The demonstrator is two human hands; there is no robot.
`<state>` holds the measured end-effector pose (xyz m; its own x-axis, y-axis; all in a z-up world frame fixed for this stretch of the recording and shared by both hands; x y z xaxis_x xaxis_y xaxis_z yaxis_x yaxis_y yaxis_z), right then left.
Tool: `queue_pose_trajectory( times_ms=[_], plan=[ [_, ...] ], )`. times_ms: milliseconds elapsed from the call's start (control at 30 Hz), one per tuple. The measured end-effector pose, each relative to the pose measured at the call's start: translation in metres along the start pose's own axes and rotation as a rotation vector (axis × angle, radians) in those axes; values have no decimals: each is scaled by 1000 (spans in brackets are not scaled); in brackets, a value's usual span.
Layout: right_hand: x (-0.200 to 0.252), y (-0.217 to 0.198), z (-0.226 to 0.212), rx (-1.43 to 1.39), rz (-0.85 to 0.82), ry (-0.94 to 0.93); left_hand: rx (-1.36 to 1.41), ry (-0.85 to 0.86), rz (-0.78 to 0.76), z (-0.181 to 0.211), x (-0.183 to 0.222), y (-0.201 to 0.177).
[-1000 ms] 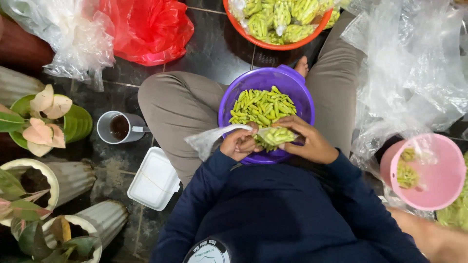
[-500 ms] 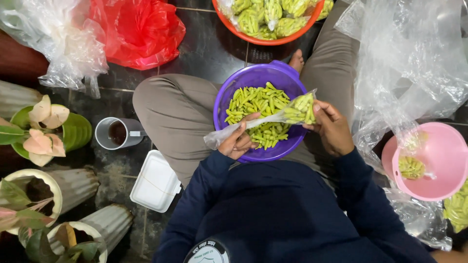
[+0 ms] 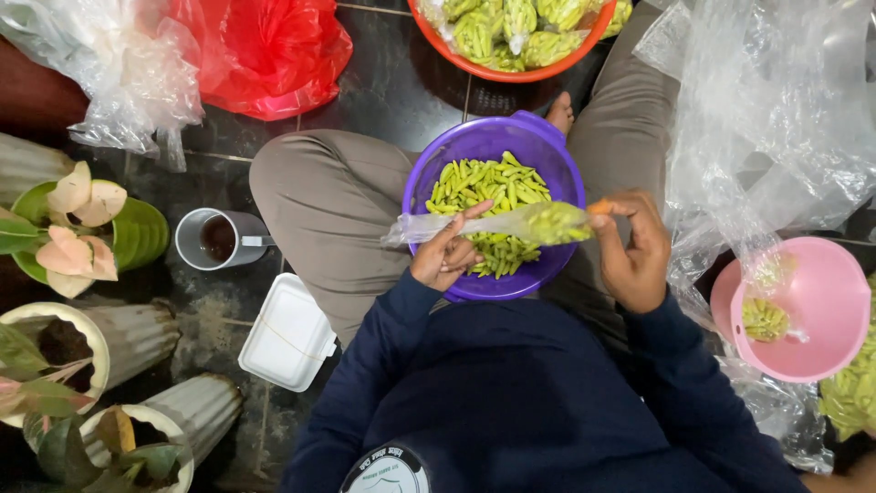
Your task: The person is manually packing small green vegetables into clear plastic bags from a purple bowl while sitting on the floor.
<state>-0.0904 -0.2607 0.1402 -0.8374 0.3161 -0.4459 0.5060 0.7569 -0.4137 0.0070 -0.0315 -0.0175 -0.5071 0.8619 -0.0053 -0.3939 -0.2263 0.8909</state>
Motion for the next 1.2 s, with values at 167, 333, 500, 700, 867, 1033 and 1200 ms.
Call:
queue_pose_trajectory(
  times_ms=[167,333,500,700,867,1033,1200],
  plan=[
    [-39,-7,-67,34,-162,-223,68,-33,0,-4,0,-9],
    [-62,-18,-109,161,-405,-203,362,-116,140,3,6,1],
    [-69,-32,-127,236,-319,-193,505,-188,-34,-8,7,-20],
    [-91,-42,-141,409,-398,-287,421,-247,61,-18,4,-36],
    [-98,-57,-163,315,-398,-242,490,-216,2,-7,6,-19],
    [-96,-91,-108,335,-280,-187,499,-215,106,-11,6,-24],
    [-99,-101,-80,386,-353,-120,345,-92,220,-8,5,-14]
  ],
)
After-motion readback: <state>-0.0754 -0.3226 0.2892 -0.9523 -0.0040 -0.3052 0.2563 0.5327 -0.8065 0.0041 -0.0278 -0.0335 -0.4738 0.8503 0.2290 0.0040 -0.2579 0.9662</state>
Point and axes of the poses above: each hand's wrist, its own x-axis away from the middle knuckle, its own y-axis out of the palm, z = x × y, the point moved 2 cm from there along -x, towards the middle knuckle
